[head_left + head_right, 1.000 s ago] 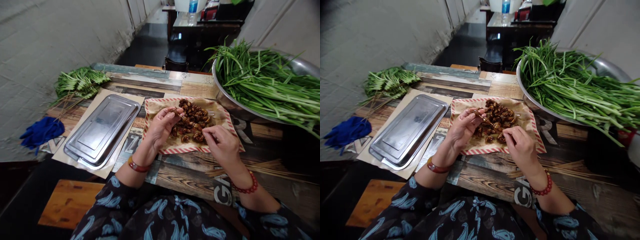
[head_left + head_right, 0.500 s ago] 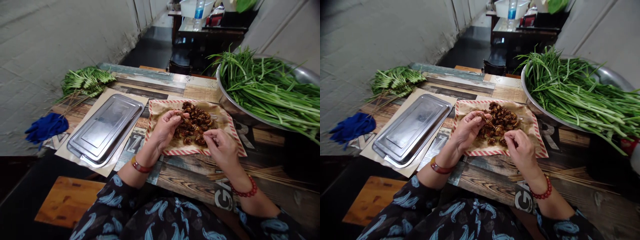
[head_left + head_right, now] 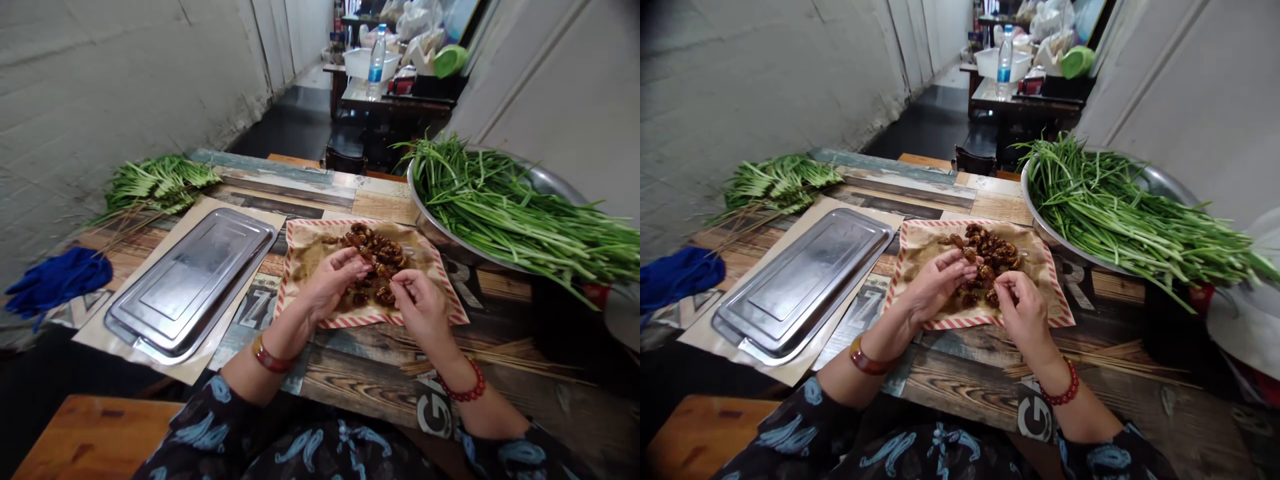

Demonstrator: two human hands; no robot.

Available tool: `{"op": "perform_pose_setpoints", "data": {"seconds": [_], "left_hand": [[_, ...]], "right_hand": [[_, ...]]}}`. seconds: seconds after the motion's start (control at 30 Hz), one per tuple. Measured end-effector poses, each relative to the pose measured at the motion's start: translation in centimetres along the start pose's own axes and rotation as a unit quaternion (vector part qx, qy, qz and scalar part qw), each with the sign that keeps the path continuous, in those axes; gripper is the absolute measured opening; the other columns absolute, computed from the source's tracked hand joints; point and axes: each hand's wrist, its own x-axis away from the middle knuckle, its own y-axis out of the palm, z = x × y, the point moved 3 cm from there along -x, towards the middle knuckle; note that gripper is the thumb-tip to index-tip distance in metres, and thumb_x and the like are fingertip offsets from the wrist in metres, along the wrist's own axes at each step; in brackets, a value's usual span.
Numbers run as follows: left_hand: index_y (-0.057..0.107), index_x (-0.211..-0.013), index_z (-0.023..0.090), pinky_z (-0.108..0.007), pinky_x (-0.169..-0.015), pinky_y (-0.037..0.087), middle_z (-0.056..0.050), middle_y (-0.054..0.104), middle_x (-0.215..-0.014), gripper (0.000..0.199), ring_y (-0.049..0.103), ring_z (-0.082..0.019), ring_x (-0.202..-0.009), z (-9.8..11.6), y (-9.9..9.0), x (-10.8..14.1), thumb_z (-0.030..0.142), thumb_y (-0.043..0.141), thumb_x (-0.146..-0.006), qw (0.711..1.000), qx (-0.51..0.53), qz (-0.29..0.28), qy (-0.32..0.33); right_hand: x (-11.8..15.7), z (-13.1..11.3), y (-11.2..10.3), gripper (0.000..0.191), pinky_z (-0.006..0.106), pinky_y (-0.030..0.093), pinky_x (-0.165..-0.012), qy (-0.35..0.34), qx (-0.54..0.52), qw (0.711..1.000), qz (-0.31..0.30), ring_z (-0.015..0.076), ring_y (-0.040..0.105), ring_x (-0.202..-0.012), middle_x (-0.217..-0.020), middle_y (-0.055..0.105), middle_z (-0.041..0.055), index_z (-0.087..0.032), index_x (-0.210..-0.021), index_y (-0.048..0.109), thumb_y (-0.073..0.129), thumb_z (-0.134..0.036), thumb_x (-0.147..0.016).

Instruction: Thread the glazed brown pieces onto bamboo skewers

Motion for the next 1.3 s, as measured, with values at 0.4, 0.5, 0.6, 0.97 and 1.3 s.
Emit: {"op": "perform_pose_setpoints", "data": {"seconds": [0.4, 0.5, 0.6, 0.97, 1.3], "left_hand": [[0.067, -0.108, 0.017, -0.024, -0.079, 0.047, -0.006, 0.074, -0.091, 0.046, 0.067, -0.013, -0.081, -0.1, 0.8, 0.6, 0.025, 0.084, -0.066, 0.998, -0.021, -0.062, 0.005], [0.063, -0.114, 0.017, -0.024, -0.080, 0.047, -0.009, 0.074, -0.097, 0.052, 0.067, -0.014, -0.083, -0.2, 0.9, 0.7, 0.024, 0.084, -0.067, 0.996, -0.021, -0.082, 0.003], [0.062, -0.115, 0.017, -0.025, -0.081, 0.047, -0.008, 0.075, -0.096, 0.052, 0.068, -0.014, -0.084, -0.1, 0.9, 0.8, 0.023, 0.083, -0.067, 0.996, -0.031, -0.087, 0.013], [0.061, -0.118, 0.017, -0.019, -0.070, 0.045, -0.004, 0.073, -0.088, 0.057, 0.065, -0.010, -0.078, 1.7, -0.2, 0.5, 0.023, 0.083, -0.066, 0.996, -0.028, -0.007, 0.090], [0.061, -0.117, 0.015, -0.021, -0.079, 0.044, -0.005, 0.074, -0.086, 0.057, 0.066, -0.011, -0.080, 0.6, 0.7, 0.8, 0.025, 0.084, -0.066, 0.997, -0.017, -0.034, 0.063]], "right_hand": [[0.7, -0.8, 1.7, 0.016, 0.022, 0.044, -0.047, 0.077, -0.126, 0.987, -0.056, 0.0098, 0.054, -0.047, -0.061, 0.057, -0.0040, -0.021, -0.089, 0.055, 0.056, -0.037, -0.089], [0.7, -0.8, 2.0, 0.019, 0.021, 0.043, -0.045, 0.097, -0.171, 0.979, -0.062, 0.0094, 0.053, -0.045, -0.059, 0.056, -0.0051, -0.021, -0.089, 0.053, 0.057, -0.039, -0.089], [0.7, -0.9, 2.3, 0.020, 0.021, 0.043, -0.044, 0.101, -0.191, 0.974, -0.070, 0.0096, 0.053, -0.045, -0.059, 0.056, -0.0052, -0.021, -0.090, 0.053, 0.057, -0.040, -0.089], [0.8, -0.8, 1.3, 0.016, 0.024, 0.048, -0.056, 0.001, -0.059, 0.996, -0.064, 0.0123, 0.060, -0.061, -0.080, 0.066, 0.0031, -0.020, -0.092, 0.065, 0.056, -0.034, -0.089], [1.1, -0.4, 1.1, 0.021, 0.023, 0.042, -0.048, 0.005, -0.054, 0.996, -0.072, 0.0106, 0.054, -0.053, -0.072, 0.064, 0.0019, -0.019, -0.086, 0.066, 0.054, -0.036, -0.091]]}}
